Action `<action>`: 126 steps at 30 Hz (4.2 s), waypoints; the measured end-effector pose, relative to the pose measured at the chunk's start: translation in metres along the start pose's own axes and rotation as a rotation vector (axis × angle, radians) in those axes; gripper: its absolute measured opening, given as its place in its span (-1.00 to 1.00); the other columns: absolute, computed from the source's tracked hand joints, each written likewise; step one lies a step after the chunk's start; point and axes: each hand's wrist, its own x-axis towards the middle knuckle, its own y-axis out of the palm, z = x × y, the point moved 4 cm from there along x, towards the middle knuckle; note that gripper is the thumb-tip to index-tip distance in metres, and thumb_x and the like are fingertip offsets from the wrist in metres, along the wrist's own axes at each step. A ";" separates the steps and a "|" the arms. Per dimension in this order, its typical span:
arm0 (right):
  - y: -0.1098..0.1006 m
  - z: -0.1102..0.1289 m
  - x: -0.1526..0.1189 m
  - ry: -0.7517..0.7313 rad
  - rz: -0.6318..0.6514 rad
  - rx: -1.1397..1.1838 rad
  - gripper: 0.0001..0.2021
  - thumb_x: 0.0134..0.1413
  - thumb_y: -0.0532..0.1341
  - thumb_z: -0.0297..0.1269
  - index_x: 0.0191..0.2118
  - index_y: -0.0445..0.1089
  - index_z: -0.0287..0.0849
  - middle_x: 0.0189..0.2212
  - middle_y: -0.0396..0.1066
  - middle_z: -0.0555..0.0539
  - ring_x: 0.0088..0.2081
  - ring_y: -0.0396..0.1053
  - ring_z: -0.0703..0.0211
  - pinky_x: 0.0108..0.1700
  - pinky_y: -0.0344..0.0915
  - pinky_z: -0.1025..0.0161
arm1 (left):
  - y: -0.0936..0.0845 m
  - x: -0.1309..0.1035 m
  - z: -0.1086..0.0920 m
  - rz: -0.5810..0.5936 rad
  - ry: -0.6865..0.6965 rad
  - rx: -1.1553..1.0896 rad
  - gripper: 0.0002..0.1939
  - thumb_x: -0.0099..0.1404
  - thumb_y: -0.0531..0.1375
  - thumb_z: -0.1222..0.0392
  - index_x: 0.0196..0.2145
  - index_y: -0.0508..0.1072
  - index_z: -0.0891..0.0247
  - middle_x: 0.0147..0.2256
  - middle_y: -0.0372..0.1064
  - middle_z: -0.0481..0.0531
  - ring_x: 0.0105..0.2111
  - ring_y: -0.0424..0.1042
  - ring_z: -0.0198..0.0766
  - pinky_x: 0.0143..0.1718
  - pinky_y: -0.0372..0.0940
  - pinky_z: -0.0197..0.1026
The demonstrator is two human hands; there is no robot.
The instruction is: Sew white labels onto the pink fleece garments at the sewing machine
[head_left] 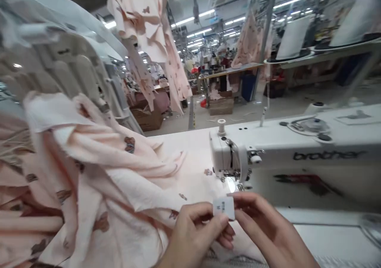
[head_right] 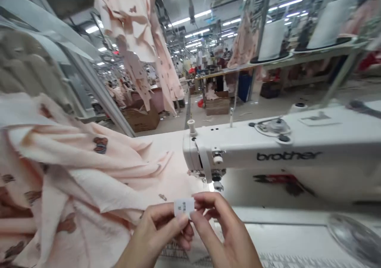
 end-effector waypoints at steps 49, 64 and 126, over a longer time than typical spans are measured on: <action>0.013 -0.080 -0.014 -0.291 -0.232 -0.762 -0.83 0.24 0.02 -0.29 -0.16 0.26 -0.26 -0.29 0.19 -0.16 -0.20 0.17 0.02 -0.14 0.18 0.04 | -0.016 0.097 0.045 -0.004 -0.099 0.564 -0.83 0.17 0.15 0.14 -0.49 0.34 0.30 -0.62 0.30 -0.07 -0.58 0.34 -0.31 -0.50 0.20 -0.31; 0.013 -0.078 -0.014 -0.358 -0.231 -0.810 -0.70 0.21 0.07 -0.35 0.02 0.31 -0.32 -0.26 0.16 -0.21 -0.19 0.18 0.03 -0.17 0.22 0.03 | -0.016 0.102 0.051 -0.083 -0.059 0.765 -0.87 0.14 0.13 0.20 -0.51 0.38 0.29 -0.64 0.35 -0.06 -0.57 0.36 -0.30 -0.48 0.18 -0.31; 0.018 -0.073 0.014 -0.569 -0.043 -1.157 -0.62 0.22 -0.13 -0.50 -0.05 0.38 -0.39 -0.05 0.37 -0.20 0.03 0.20 -0.04 -0.06 0.14 0.11 | -0.027 0.067 0.042 0.447 0.818 1.601 -0.53 0.39 -0.07 0.14 0.15 0.16 0.50 0.18 0.09 0.28 0.21 0.04 -0.13 0.22 0.07 -0.11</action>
